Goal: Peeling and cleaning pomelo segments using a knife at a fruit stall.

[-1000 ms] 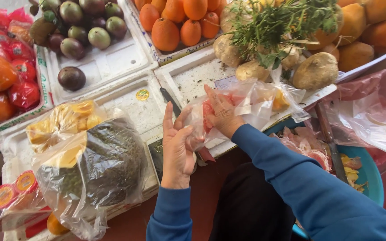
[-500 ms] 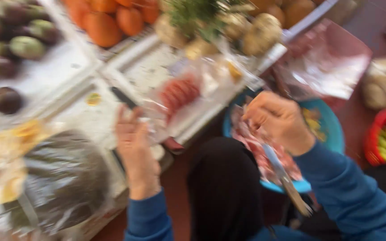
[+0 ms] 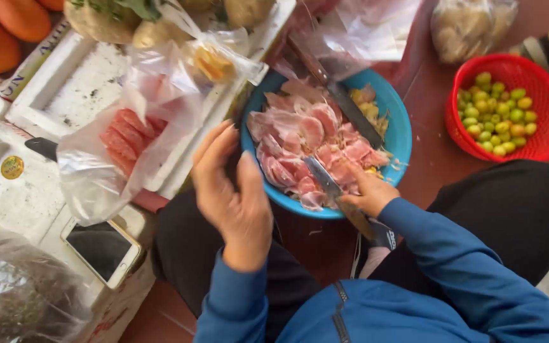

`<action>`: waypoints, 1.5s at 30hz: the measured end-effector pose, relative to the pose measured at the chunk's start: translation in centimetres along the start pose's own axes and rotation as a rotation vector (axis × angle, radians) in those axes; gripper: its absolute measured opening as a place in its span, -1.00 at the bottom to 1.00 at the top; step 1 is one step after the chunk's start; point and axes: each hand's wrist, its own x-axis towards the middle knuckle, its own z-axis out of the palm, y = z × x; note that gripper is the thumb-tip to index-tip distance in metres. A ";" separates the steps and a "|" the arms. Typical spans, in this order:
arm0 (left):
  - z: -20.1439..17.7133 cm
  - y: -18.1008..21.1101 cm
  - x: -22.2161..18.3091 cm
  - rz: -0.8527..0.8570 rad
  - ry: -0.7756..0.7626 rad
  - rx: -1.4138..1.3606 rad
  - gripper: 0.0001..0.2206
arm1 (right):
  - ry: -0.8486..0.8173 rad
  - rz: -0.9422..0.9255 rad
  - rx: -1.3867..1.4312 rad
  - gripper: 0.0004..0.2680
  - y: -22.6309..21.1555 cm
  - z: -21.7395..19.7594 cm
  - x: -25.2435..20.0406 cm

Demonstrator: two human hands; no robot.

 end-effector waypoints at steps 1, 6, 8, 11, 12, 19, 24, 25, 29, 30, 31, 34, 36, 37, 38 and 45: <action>1.9 -0.5 0.3 -0.151 -0.037 -0.197 -0.72 | -0.075 0.042 -0.098 -0.26 -2.6 -0.4 -0.1; 7.5 -6.5 -2.9 -0.605 -0.065 -0.306 -0.68 | -0.094 -0.098 -0.196 -0.30 -0.6 3.7 1.1; 8.6 -8.4 -3.1 -0.787 -0.045 -0.355 -0.70 | -0.109 -0.072 -0.122 -0.31 -0.9 2.8 0.8; 10.6 -11.6 -3.6 -0.865 -0.034 -0.308 -0.68 | -0.116 0.074 0.509 -0.35 -1.0 1.6 0.2; 11.6 -12.8 -4.1 -0.878 -0.033 -0.305 -0.66 | -0.053 0.093 0.825 -0.33 -1.4 1.2 0.0; 17.9 -17.5 -8.9 -0.748 -0.368 0.207 -0.56 | 0.101 0.058 1.575 -0.31 -0.7 0.2 2.7; 21.1 -21.7 -10.6 -0.244 -0.548 0.632 -0.57 | 0.129 0.056 1.642 -0.38 -1.2 -1.8 2.4; 21.9 -21.8 -10.5 -0.224 -0.626 0.830 -0.52 | 0.125 0.044 1.656 -0.37 -1.0 -1.9 2.5; 23.3 -22.8 -9.9 -0.138 -0.727 0.892 -0.39 | 0.115 0.091 1.720 -0.36 -0.9 -3.0 2.4; 23.6 -23.1 -9.6 -0.125 -0.769 0.896 -0.36 | 0.104 0.107 1.728 -0.37 -0.8 -3.2 2.4; 23.7 -23.4 -9.3 -0.115 -0.809 0.903 -0.32 | 0.087 0.124 1.735 -0.37 -0.8 -3.3 2.4; 23.7 -23.1 -8.1 -0.209 -0.868 0.897 -0.49 | 0.094 0.123 1.740 -0.39 -1.0 -4.0 2.3; 23.4 -24.3 -8.8 -0.253 -0.803 0.892 -0.54 | 0.090 0.125 1.735 -0.38 -0.6 -3.3 2.6; 23.4 -25.0 -8.9 -0.294 -0.739 0.877 -0.58 | 0.094 0.126 1.725 -0.38 -0.3 -3.0 2.9; 23.1 -24.4 -8.5 -0.292 -0.734 0.883 -0.58 | 0.090 0.120 1.728 -0.38 -0.5 -3.2 2.8; 19.1 -19.3 -4.4 -0.824 -0.454 0.294 -0.31 | 0.112 -0.096 1.613 -0.53 -1.5 -3.1 2.3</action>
